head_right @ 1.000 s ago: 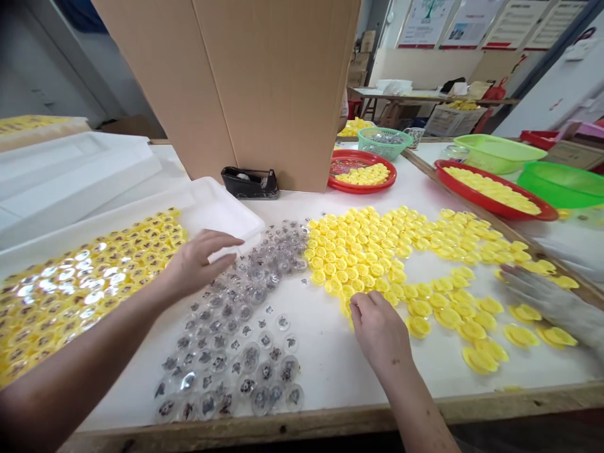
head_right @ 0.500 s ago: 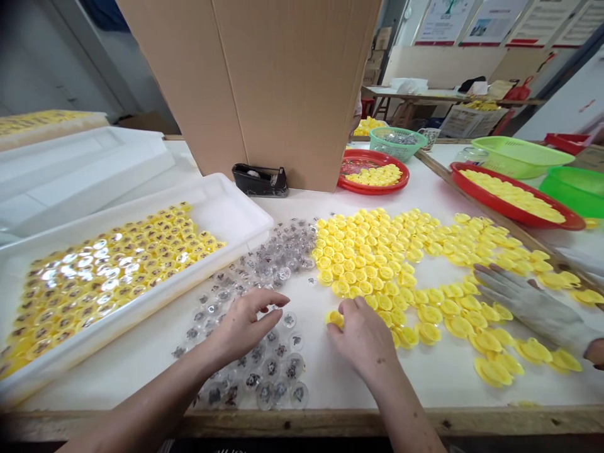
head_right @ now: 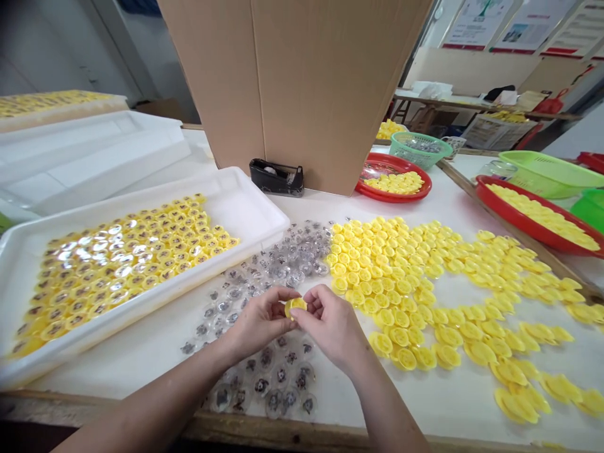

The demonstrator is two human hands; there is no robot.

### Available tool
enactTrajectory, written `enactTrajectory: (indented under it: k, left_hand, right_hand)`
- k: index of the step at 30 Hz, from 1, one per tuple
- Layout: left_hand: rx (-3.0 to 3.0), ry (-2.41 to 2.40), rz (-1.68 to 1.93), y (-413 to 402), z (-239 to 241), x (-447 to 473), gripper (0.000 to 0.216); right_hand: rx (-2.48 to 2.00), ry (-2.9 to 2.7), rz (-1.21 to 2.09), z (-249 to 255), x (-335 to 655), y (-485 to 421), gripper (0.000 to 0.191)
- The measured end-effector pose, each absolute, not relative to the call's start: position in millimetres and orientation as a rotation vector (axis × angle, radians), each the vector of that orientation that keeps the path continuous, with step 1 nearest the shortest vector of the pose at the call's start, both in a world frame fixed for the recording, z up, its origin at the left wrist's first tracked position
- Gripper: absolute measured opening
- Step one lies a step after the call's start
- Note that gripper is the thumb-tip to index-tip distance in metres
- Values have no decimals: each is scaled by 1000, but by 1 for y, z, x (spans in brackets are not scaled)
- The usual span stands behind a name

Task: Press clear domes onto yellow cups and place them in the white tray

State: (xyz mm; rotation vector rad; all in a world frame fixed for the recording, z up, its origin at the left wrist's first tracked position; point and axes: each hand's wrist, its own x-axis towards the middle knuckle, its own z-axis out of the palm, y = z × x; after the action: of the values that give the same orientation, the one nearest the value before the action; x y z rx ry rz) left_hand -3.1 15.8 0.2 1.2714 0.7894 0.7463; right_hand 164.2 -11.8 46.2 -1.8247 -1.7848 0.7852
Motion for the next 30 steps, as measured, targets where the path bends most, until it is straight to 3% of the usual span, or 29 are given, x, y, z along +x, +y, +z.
enactTrajectory:
  k: [6,12,18,24,30]
  left_hand:
    - [981,764,816,28,8,-12,48]
    - [857,668,805,28,10,-17,40]
    - [636,532,722,26,10,-19,35]
    - [575,464,709,25,6,-16,36]
    - [617,385,660,21,9,-13,39]
  right_hand:
    - [-2172,-1886,414,23,176,16,24]
    - [-2301,-1917,358,7,176,19,21]
    - [-1960,-1858,671,25,184,-3,21]
    - [-1297,-1295,1361,43,176,-21,24]
    - [-1272,-1250,1419,33,159,-14,29]
